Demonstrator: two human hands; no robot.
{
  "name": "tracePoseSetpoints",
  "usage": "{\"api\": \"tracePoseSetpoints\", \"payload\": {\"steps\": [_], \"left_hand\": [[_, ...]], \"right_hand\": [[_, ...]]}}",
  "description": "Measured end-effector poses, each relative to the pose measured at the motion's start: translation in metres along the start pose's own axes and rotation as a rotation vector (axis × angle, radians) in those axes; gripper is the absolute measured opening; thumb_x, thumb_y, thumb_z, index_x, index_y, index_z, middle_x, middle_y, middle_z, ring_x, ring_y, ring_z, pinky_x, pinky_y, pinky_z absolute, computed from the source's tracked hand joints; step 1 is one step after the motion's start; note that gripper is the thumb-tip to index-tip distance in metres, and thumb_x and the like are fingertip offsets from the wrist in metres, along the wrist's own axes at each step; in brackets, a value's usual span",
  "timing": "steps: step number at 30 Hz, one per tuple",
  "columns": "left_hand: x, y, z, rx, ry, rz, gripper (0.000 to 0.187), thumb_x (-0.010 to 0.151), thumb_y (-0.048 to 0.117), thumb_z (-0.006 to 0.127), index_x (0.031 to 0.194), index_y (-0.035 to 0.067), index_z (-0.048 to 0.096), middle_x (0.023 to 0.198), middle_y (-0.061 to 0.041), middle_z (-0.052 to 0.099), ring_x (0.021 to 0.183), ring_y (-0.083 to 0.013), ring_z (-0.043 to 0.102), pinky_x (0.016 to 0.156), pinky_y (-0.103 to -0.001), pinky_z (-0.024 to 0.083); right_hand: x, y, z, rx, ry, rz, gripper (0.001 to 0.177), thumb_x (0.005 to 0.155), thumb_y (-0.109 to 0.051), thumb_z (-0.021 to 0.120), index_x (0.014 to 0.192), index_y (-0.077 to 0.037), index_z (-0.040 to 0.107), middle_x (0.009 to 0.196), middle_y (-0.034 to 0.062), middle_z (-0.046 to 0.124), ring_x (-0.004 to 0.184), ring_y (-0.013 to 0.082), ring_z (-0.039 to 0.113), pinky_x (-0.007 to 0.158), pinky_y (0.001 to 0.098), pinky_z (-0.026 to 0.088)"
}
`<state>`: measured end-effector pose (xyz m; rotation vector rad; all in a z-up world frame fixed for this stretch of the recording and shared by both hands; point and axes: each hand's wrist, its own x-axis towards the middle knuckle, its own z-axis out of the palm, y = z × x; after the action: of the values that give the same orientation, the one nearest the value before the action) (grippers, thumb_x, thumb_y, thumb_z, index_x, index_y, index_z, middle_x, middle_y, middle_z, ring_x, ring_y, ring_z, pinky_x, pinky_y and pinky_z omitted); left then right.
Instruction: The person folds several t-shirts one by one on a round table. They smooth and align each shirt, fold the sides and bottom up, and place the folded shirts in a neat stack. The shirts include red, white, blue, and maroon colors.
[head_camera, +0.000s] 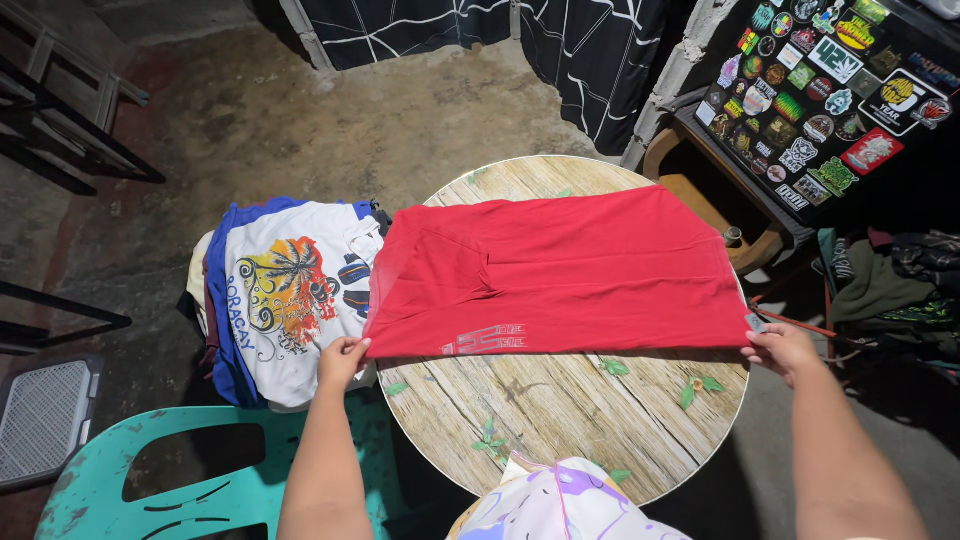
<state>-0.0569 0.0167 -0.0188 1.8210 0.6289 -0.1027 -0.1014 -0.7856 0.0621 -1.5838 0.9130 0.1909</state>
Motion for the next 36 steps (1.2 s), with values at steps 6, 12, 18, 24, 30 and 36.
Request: {"api": "tracePoseSetpoints", "payload": {"steps": [6,12,18,24,30,36], "left_hand": [[-0.004,-0.007,-0.015,-0.108,-0.035,-0.039,0.03,0.082,0.016,0.084,0.101,-0.002,0.07,0.085,-0.009,0.075,0.068,-0.0146,0.071,0.06,-0.028,0.059],[-0.017,-0.02,-0.025,0.015,-0.144,-0.174,0.03,0.081,0.019,0.085,0.1,0.001,0.072,0.085,-0.008,0.073,0.07,-0.0181,0.071,0.063,-0.034,0.06],[-0.015,-0.02,-0.004,0.62,0.469,0.212,0.035,0.086,0.04,0.082,0.098,0.008,0.075,0.091,-0.011,0.072,0.08,-0.0263,0.068,0.068,-0.04,0.054],[0.014,0.007,0.086,-0.19,-0.122,-0.068,0.04,0.106,0.039,0.053,0.107,0.003,0.07,0.089,-0.015,0.074,0.068,-0.0214,0.072,0.053,-0.029,0.052],[-0.003,0.01,0.132,-0.434,-0.347,-0.332,0.03,0.103,0.03,0.051,0.115,0.006,0.066,0.103,-0.012,0.076,0.082,-0.0234,0.076,0.064,-0.034,0.059],[-0.012,0.012,0.117,-0.699,-0.354,-0.402,0.04,0.104,0.027,0.044,0.134,0.005,0.057,0.124,-0.015,0.073,0.105,-0.0302,0.073,0.088,-0.042,0.06]], "right_hand": [[-0.004,0.002,-0.023,-0.078,-0.091,0.055,0.029,0.09,-0.009,0.074,0.116,-0.003,0.062,0.098,0.0111,0.07,0.084,0.023,0.072,0.077,0.0378,0.059],[-0.009,0.014,-0.027,-0.238,-0.123,0.209,0.038,0.084,-0.007,0.08,0.117,-0.003,0.062,0.1,0.0134,0.073,0.087,0.0253,0.074,0.078,0.043,0.059],[0.013,-0.01,0.024,-0.728,0.308,-0.248,0.043,0.077,-0.014,0.088,0.115,-0.003,0.07,0.108,0.0144,0.076,0.097,0.0251,0.073,0.084,0.0422,0.057],[0.013,-0.04,0.216,-0.425,-0.075,-0.513,0.025,0.083,-0.011,0.083,0.107,-0.006,0.078,0.098,0.0089,0.076,0.084,0.0184,0.069,0.072,0.0329,0.056],[-0.045,-0.04,0.388,0.079,-0.693,0.04,0.045,0.089,-0.005,0.068,0.133,-0.004,0.058,0.101,0.0063,0.072,0.073,0.0155,0.07,0.064,0.0337,0.064],[-0.036,-0.034,0.466,0.144,-0.508,0.147,0.054,0.093,-0.007,0.072,0.14,-0.009,0.044,0.107,0.0109,0.071,0.08,0.0212,0.072,0.067,0.0365,0.057]]}}
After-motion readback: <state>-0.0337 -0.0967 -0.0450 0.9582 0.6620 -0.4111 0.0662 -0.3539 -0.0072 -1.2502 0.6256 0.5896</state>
